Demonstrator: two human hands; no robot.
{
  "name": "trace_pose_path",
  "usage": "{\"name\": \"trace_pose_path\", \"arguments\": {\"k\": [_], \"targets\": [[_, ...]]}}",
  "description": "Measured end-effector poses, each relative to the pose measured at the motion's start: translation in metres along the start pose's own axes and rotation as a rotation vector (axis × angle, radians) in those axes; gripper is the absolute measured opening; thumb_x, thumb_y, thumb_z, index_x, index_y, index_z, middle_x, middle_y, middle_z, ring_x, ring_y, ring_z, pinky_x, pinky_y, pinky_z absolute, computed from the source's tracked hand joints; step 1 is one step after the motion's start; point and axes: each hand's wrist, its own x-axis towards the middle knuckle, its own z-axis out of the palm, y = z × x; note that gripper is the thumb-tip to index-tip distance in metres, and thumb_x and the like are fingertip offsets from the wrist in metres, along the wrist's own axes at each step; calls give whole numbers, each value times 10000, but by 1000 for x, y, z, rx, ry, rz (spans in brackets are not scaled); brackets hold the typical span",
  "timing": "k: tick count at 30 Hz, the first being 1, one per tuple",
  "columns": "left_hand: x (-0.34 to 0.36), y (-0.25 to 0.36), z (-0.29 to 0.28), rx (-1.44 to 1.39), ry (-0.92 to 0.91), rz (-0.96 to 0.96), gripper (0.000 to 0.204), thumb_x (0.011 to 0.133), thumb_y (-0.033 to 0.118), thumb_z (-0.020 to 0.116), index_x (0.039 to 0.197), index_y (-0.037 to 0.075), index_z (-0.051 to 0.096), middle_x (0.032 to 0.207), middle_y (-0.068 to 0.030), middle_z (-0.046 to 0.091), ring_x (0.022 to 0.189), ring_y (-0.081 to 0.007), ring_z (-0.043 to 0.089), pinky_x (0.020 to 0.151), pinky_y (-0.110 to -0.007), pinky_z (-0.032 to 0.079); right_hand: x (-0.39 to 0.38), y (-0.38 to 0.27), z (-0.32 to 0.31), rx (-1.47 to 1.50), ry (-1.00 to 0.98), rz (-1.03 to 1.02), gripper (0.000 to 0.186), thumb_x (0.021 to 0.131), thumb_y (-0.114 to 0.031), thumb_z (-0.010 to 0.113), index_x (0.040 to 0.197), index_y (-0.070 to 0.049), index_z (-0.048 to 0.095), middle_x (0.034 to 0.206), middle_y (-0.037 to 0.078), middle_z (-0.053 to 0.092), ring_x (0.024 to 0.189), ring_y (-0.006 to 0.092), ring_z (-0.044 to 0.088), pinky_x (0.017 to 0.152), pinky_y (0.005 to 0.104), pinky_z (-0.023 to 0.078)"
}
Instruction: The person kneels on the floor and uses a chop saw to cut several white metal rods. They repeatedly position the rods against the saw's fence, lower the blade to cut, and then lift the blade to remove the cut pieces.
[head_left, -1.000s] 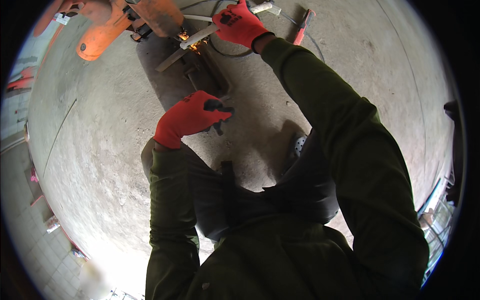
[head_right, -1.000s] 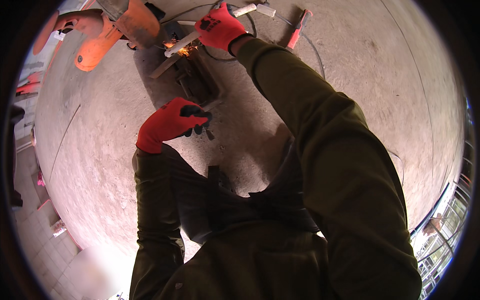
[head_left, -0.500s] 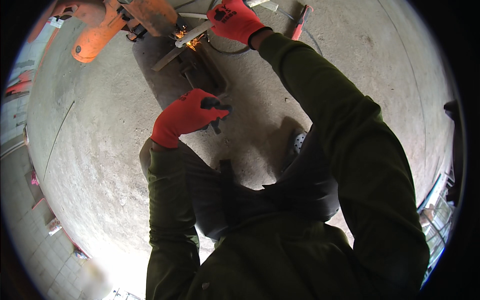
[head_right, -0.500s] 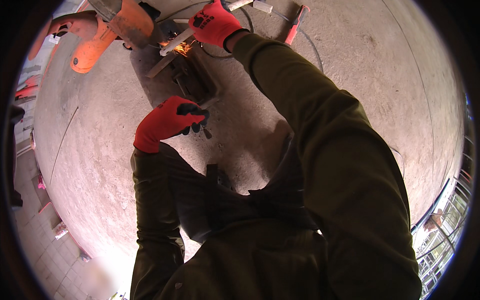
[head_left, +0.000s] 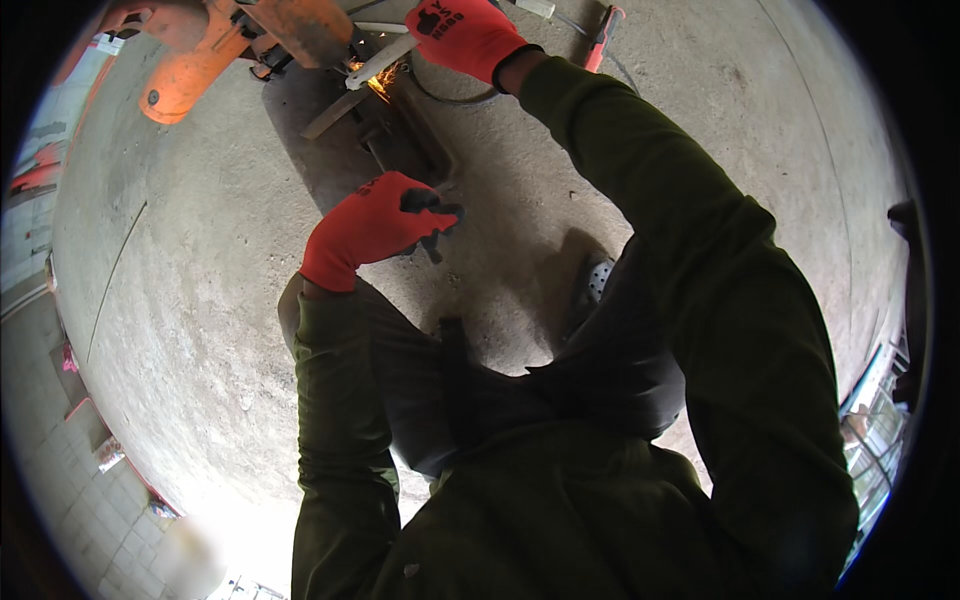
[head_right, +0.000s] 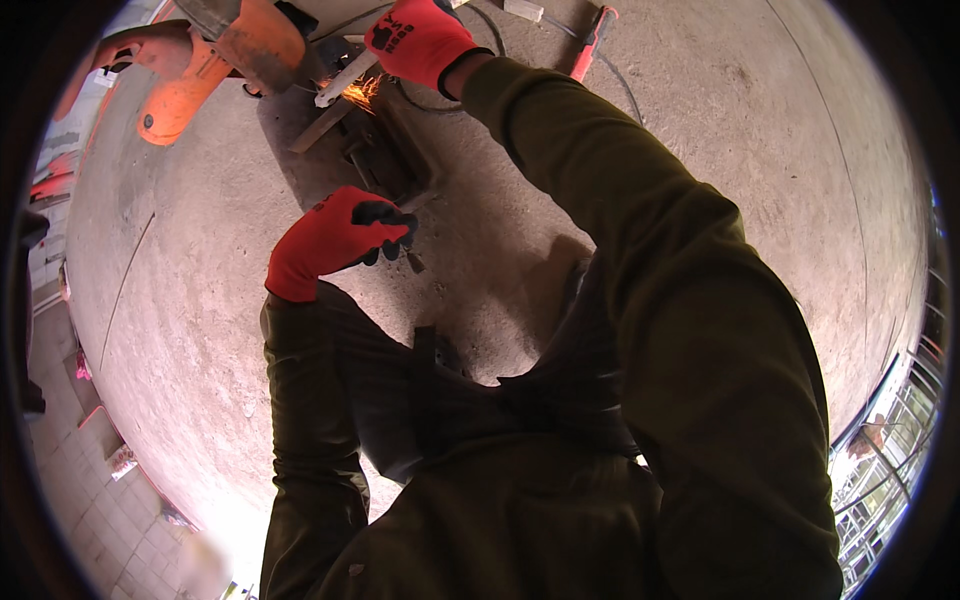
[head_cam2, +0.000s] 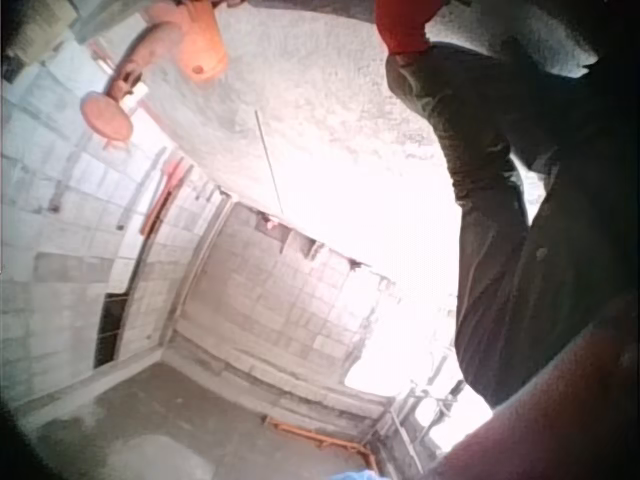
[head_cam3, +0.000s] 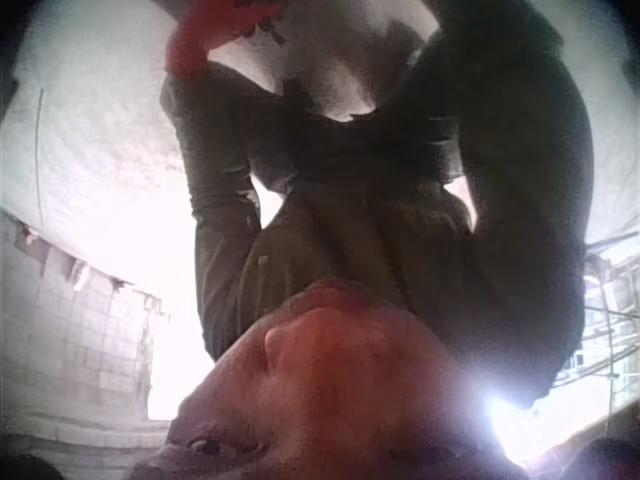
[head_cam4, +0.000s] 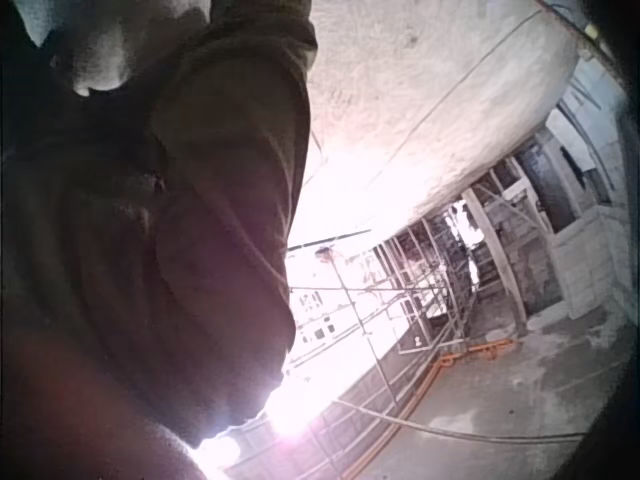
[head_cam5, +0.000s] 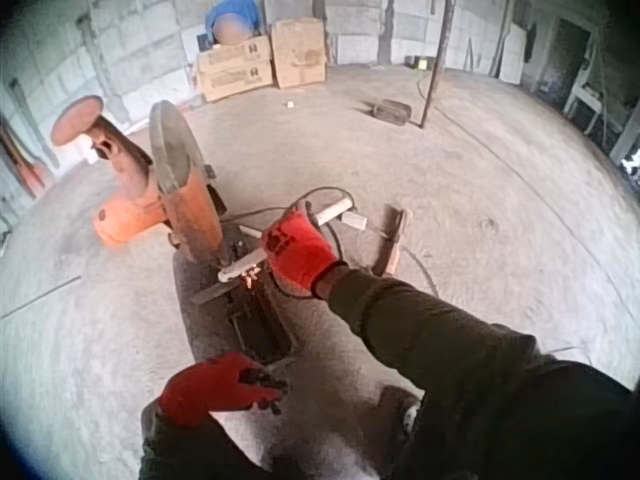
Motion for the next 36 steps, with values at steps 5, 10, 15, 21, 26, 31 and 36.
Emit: {"name": "trace_pose_path", "arguments": {"k": [5,10,15,21,26,31,36], "targets": [[4,4,2,-4,-14,26,435,842,281,867,1107,26,633,861,-61,723,661,-96,656,581,-272,524,-5,10,25,540,17,272,198,880,-201,597,713,-103,641,702,146,644,739,341,638,747,520,489],[1,5,0,-4,-20,-26,419,852,280,858,1099,22,639,856,-59,725,672,-91,655,583,-267,522,-12,6,18,130,81,24,158,850,-251,627,758,-123,617,698,110,596,766,318,603,767,502,466],[-4,-6,0,-61,19,-10,372,865,267,848,1066,20,656,826,-52,723,663,-88,651,570,-260,511,-26,16,14,501,61,-46,179,817,-315,637,844,-150,576,843,38,606,922,267,571,920,462,407],[-8,-13,-25,-80,35,-67,319,908,275,773,1102,31,703,827,-33,726,643,-73,630,539,-259,474,-38,23,-17,203,-30,-121,287,837,-396,680,1016,-176,634,992,9,641,1067,252,579,997,514,389],[-7,-7,-36,-176,231,50,330,935,262,703,1191,53,721,882,-19,737,700,-65,619,610,-259,466,-39,26,-41,242,4,-74,404,857,-401,713,1173,-160,638,1183,50,599,1183,284,529,1070,543,375],[2,-5,-33,-344,418,184,333,939,228,707,1209,34,703,944,-39,749,852,-71,611,797,-269,489,-35,19,-45,281,42,-70,435,840,-403,735,1177,-148,630,1186,67,580,1188,298,520,1079,537,377],[6,-8,-29,-374,472,202,320,947,221,699,1206,32,706,908,-28,744,838,-56,598,773,-266,489,-36,10,-45,273,38,-95,429,834,-401,734,1164,-148,627,1190,71,575,1182,301,523,1072,537,382]]}}
